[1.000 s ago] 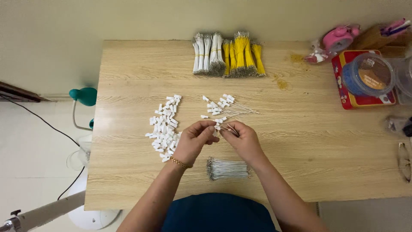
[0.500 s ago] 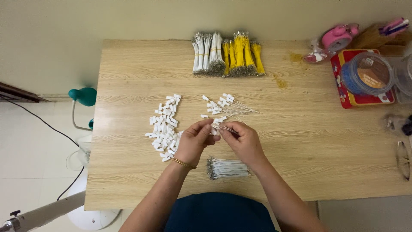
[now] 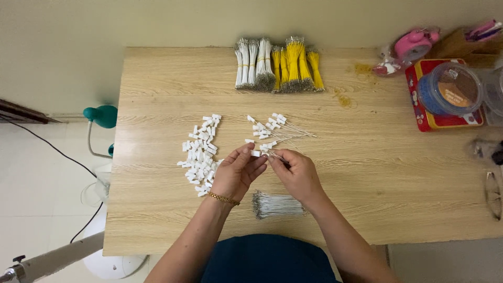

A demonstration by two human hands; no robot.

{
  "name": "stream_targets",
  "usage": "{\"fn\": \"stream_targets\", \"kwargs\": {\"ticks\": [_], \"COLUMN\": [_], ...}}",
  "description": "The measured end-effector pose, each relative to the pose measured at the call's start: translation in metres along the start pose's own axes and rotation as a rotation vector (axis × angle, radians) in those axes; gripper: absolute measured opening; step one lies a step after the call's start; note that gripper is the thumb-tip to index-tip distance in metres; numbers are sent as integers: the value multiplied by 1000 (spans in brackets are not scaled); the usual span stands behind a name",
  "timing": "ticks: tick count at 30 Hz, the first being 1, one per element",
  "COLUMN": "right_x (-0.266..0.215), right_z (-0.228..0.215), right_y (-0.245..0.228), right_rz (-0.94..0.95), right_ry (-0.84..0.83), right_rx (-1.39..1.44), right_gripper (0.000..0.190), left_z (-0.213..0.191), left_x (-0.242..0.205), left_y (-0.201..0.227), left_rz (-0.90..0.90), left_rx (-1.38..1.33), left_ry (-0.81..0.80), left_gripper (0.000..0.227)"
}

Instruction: Manually attaching plastic connectors to the ends of small electrical wires at a workbench.

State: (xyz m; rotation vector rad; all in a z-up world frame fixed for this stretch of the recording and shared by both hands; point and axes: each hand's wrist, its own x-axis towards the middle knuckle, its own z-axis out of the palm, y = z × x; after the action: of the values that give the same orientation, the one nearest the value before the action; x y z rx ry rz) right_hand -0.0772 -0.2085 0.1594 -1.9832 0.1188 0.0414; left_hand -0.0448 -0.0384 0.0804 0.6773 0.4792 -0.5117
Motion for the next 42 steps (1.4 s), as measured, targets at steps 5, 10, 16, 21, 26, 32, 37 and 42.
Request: {"fn": "stream_targets", "kwargs": {"ticks": [5, 10, 16, 21, 26, 32, 37, 42], "right_x": [1, 2, 2, 2, 4, 7, 6, 6], "right_z": [-1, -1, -2, 6, 5, 4, 6, 6], "right_y": [2, 13, 4, 15, 27, 34, 41, 43], "right_rz": [-5, 9, -43, 69, -9, -74, -53, -47], "right_ry": [-12, -30, -96, -93, -86, -112, -118, -176], "right_rx": [-44, -67, -98, -7, -59, -137, -120, -211], "right_gripper": [13, 13, 16, 18, 9, 7, 7, 11], "left_z": [0, -1, -7, 1, -4, -13, -19, -36], "left_x": [-1, -2, 1, -2, 0, 6, 11, 17], "left_y": [0, -1, -3, 0, -4, -11, -20, -38], "left_rz": [30, 41, 75, 10, -3, 2, -8, -20], "left_rx": [50, 54, 199, 144, 174, 221, 219, 197], "left_ry": [-1, -4, 35, 27, 26, 39, 71, 119], "left_gripper": [28, 27, 27, 29, 27, 26, 23, 23]}}
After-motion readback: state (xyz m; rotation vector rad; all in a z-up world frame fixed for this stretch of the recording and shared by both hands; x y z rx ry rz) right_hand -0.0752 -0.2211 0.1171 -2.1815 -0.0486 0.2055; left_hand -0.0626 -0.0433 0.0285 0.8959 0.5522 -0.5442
